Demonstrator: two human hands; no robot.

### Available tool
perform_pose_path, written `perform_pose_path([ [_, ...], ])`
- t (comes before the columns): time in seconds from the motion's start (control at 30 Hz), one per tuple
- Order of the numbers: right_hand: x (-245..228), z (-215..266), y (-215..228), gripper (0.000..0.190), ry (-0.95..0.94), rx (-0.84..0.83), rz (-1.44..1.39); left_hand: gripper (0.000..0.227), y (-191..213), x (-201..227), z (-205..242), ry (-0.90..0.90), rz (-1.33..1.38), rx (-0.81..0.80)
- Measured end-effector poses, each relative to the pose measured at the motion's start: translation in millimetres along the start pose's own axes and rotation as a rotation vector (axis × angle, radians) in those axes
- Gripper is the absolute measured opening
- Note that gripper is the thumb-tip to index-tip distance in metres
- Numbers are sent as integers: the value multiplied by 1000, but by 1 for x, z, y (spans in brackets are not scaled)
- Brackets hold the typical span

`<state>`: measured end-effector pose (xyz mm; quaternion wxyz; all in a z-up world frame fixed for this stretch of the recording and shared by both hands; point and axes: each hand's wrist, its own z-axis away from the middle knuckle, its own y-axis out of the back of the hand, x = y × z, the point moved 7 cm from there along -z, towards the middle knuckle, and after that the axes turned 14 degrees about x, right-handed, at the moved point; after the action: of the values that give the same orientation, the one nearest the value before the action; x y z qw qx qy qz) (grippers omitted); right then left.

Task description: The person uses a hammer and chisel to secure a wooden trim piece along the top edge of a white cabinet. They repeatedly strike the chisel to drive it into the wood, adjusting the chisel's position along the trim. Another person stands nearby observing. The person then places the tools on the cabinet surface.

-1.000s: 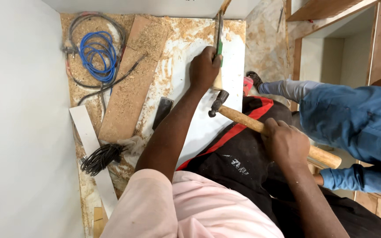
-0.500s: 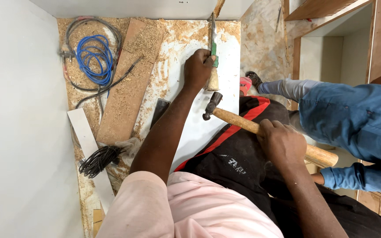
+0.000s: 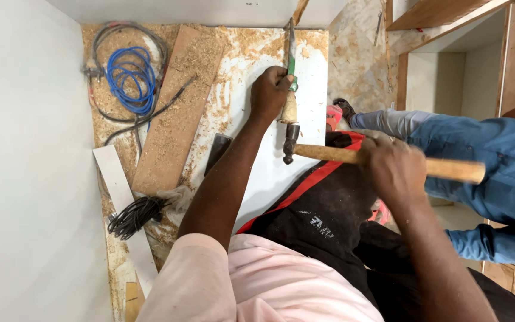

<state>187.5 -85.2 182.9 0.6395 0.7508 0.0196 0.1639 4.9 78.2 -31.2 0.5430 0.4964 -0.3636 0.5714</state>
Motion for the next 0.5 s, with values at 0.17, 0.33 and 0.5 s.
perform_pose_path([
  [0.17,-12,39,-2,19,-279,-113,-57,27,4,11,8,-119,-255,13],
  [0.33,0,56,3,33,-534,-142,-157,39,0,2,14,6,9,-94],
  [0.5,-8,74,-16,35,-927,-204,-633,52,7,3,18,15,211,-162],
])
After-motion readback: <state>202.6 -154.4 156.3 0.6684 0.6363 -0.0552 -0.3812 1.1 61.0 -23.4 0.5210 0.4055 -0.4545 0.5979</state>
